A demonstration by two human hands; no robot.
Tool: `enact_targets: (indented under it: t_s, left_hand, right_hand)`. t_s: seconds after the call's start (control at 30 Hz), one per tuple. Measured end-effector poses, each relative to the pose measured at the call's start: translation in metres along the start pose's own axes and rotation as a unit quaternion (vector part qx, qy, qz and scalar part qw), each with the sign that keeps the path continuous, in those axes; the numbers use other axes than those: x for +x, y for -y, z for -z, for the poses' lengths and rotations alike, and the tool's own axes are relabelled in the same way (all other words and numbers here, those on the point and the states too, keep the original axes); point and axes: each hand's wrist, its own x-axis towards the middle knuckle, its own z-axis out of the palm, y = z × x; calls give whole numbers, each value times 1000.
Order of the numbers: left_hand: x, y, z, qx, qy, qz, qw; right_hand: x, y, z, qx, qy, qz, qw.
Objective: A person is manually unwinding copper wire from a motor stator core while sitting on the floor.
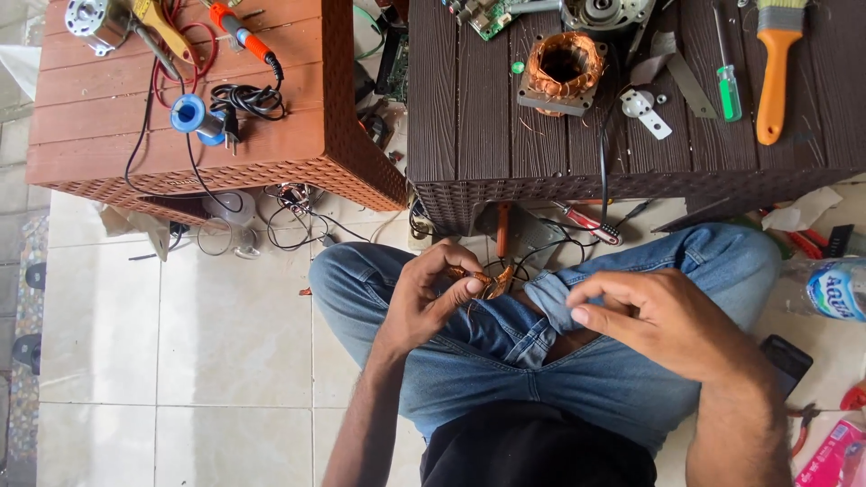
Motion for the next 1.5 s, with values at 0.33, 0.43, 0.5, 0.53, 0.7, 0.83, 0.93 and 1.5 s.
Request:
enact_targets:
  t_s: [0.33,0.43,0.5,0.53,0.7,0.83,0.93,1.5]
  left_hand:
    - [1,-3,-2,-78,33,9,996]
    - [1,9,2,-107,7,19,994]
    - [0,23,13,-183,-64,3,981]
    - [0,24,14,-182,-63,3,981]
    - [-5,21,16,-258,-97,-5,961]
    - [0,18,6,-277,-86,-1,957]
    - [3,10,0,-243,-62,-11,968]
    - [1,2,-19,-246,59,-40,967]
  right_hand:
    - [-14,-69,35,470,49,357,806]
    - [-26,-101,40,694,-82,320,640]
    - [-32,-120,53,628,-180,300,695]
    - [-35,-116,54,628,-180,301,694]
    - [-42,-65,42,126,-196,-11,972]
    - [-28,-12,21,-200,-5,-206,958]
    - [-28,15,3,-176,-67,-52,981]
    - [38,11,-27,421,25,122,899]
